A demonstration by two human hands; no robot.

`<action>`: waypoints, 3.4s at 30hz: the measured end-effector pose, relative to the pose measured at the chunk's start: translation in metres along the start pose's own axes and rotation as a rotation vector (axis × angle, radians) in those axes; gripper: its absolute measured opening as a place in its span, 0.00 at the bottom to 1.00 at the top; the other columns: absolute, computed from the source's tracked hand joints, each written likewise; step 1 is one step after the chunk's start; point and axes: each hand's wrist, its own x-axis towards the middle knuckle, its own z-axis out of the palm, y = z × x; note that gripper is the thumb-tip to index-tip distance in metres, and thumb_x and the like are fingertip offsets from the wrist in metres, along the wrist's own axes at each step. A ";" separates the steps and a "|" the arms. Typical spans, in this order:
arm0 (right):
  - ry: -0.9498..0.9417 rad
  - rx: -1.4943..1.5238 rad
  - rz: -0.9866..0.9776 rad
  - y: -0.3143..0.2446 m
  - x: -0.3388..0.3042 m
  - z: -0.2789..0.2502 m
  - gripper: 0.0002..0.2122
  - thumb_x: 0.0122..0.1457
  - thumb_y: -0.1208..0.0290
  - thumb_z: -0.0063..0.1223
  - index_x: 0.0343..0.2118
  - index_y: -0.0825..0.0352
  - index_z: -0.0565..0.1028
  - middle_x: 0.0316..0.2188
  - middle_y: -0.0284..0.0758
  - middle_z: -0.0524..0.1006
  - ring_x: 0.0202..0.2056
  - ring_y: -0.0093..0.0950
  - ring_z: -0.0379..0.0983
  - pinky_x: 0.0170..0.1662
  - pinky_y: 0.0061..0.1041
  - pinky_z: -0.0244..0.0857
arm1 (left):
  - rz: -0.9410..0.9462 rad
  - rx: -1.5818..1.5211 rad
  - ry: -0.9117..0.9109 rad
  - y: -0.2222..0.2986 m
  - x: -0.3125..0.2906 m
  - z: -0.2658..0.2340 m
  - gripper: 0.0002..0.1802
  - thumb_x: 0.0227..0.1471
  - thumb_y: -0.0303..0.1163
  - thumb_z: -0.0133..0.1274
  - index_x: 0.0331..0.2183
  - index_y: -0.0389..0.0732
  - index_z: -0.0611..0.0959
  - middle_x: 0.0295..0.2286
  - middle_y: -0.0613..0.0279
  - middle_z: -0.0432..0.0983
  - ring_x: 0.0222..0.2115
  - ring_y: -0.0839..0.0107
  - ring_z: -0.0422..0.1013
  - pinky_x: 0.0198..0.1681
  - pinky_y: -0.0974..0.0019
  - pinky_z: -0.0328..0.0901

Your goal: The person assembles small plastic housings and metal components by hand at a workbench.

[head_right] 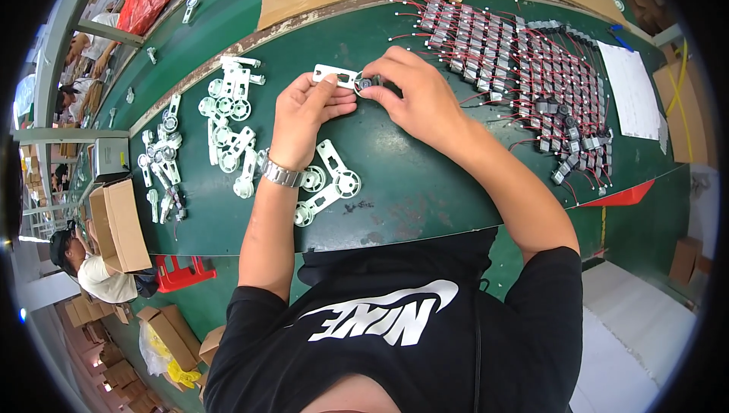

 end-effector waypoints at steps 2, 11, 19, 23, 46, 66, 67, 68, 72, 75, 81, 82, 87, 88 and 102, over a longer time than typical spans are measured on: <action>0.010 0.096 0.093 0.009 0.000 0.002 0.11 0.56 0.75 0.68 0.41 0.68 0.81 0.31 0.34 0.74 0.28 0.26 0.72 0.33 0.26 0.67 | -0.034 -0.115 -0.019 0.002 0.000 -0.001 0.13 0.67 0.33 0.53 0.43 0.31 0.79 0.37 0.49 0.82 0.38 0.63 0.81 0.46 0.61 0.79; 0.125 0.646 0.359 0.026 -0.002 0.024 0.08 0.55 0.80 0.68 0.38 0.66 0.83 0.30 0.26 0.72 0.29 0.17 0.66 0.36 0.18 0.64 | 0.013 -0.177 -0.029 0.001 0.001 -0.004 0.13 0.67 0.32 0.53 0.43 0.31 0.79 0.38 0.48 0.82 0.39 0.62 0.81 0.47 0.60 0.78; 0.100 0.259 0.277 0.020 -0.003 0.016 0.10 0.56 0.78 0.69 0.40 0.69 0.81 0.32 0.28 0.73 0.32 0.17 0.70 0.33 0.20 0.67 | 0.147 0.005 -0.033 -0.005 0.001 0.008 0.11 0.67 0.29 0.53 0.42 0.29 0.78 0.38 0.50 0.82 0.38 0.67 0.81 0.44 0.66 0.79; -0.006 0.712 0.557 0.010 0.005 0.006 0.18 0.61 0.72 0.66 0.52 0.68 0.74 0.36 0.30 0.74 0.35 0.19 0.73 0.29 0.18 0.70 | 0.158 -0.026 -0.030 -0.002 -0.001 0.008 0.12 0.68 0.30 0.52 0.44 0.29 0.78 0.38 0.48 0.82 0.39 0.65 0.81 0.46 0.64 0.78; -0.068 0.685 0.696 0.023 0.007 -0.003 0.12 0.65 0.73 0.61 0.49 0.69 0.82 0.31 0.29 0.82 0.26 0.17 0.72 0.29 0.17 0.66 | 0.165 -0.006 -0.113 -0.005 -0.005 0.020 0.09 0.66 0.27 0.54 0.43 0.29 0.78 0.39 0.52 0.83 0.40 0.70 0.81 0.45 0.68 0.77; -0.116 0.566 0.404 0.018 0.008 0.004 0.12 0.67 0.67 0.57 0.49 0.68 0.79 0.28 0.27 0.76 0.27 0.14 0.71 0.28 0.18 0.67 | 0.135 -0.100 -0.018 0.002 -0.006 0.014 0.11 0.66 0.28 0.55 0.44 0.29 0.78 0.40 0.49 0.83 0.39 0.67 0.81 0.43 0.67 0.79; -0.121 0.564 0.400 0.018 0.008 0.003 0.12 0.67 0.67 0.57 0.49 0.68 0.79 0.28 0.27 0.76 0.27 0.14 0.71 0.28 0.18 0.67 | 0.139 -0.112 -0.029 0.003 -0.007 0.014 0.11 0.66 0.28 0.55 0.43 0.29 0.78 0.39 0.49 0.83 0.39 0.67 0.81 0.43 0.67 0.79; -0.115 0.456 0.382 0.019 0.008 0.004 0.11 0.67 0.68 0.57 0.48 0.68 0.78 0.28 0.26 0.76 0.28 0.13 0.70 0.28 0.18 0.66 | 0.144 -0.124 -0.040 0.003 -0.008 0.014 0.10 0.66 0.28 0.55 0.43 0.29 0.78 0.39 0.49 0.83 0.39 0.68 0.81 0.43 0.67 0.79; -0.024 0.394 0.277 0.027 0.009 0.012 0.10 0.66 0.70 0.58 0.45 0.69 0.78 0.27 0.25 0.75 0.28 0.12 0.67 0.30 0.18 0.63 | 0.166 0.008 -0.068 0.006 -0.007 0.011 0.12 0.67 0.31 0.53 0.44 0.29 0.78 0.38 0.51 0.83 0.38 0.70 0.81 0.41 0.68 0.77; -0.062 0.512 0.539 0.013 0.038 -0.003 0.10 0.65 0.65 0.60 0.43 0.65 0.79 0.25 0.22 0.75 0.23 0.11 0.65 0.23 0.15 0.57 | 0.241 0.520 0.049 0.024 -0.020 -0.006 0.16 0.63 0.36 0.57 0.47 0.35 0.78 0.36 0.54 0.82 0.31 0.63 0.80 0.35 0.64 0.74; 0.000 0.775 0.579 0.042 0.100 -0.038 0.16 0.64 0.66 0.61 0.49 0.72 0.75 0.35 0.38 0.80 0.34 0.25 0.78 0.37 0.23 0.72 | 0.355 1.269 -0.312 0.066 -0.077 -0.026 0.24 0.51 0.24 0.59 0.51 0.46 0.80 0.43 0.57 0.76 0.47 0.51 0.67 0.53 0.53 0.65; -0.004 0.776 0.580 0.037 0.100 -0.038 0.16 0.64 0.66 0.61 0.49 0.72 0.75 0.35 0.38 0.80 0.34 0.25 0.78 0.37 0.23 0.72 | 0.392 1.284 -0.376 0.065 -0.084 -0.027 0.26 0.51 0.21 0.58 0.52 0.47 0.80 0.44 0.57 0.75 0.48 0.51 0.67 0.53 0.53 0.65; -0.084 0.471 0.460 0.020 0.064 -0.066 0.23 0.64 0.66 0.60 0.59 0.72 0.72 0.43 0.36 0.82 0.40 0.23 0.78 0.41 0.23 0.72 | 0.526 1.432 -0.406 0.026 -0.086 -0.017 0.23 0.47 0.19 0.58 0.46 0.48 0.84 0.45 0.60 0.74 0.50 0.55 0.67 0.52 0.53 0.65; -0.117 0.346 0.482 0.018 0.055 -0.073 0.17 0.65 0.68 0.59 0.53 0.70 0.76 0.41 0.32 0.82 0.37 0.21 0.77 0.40 0.22 0.71 | 0.523 1.406 -0.403 0.023 -0.079 -0.017 0.20 0.48 0.21 0.59 0.45 0.47 0.84 0.44 0.61 0.74 0.50 0.56 0.68 0.51 0.53 0.65; -0.082 -0.771 0.075 0.020 -0.028 -0.069 0.16 0.56 0.68 0.66 0.47 0.63 0.79 0.39 0.38 0.74 0.44 0.42 0.69 0.48 0.39 0.68 | 0.443 0.826 -0.047 0.013 0.003 -0.014 0.14 0.61 0.34 0.57 0.46 0.38 0.81 0.27 0.52 0.80 0.26 0.57 0.77 0.34 0.61 0.71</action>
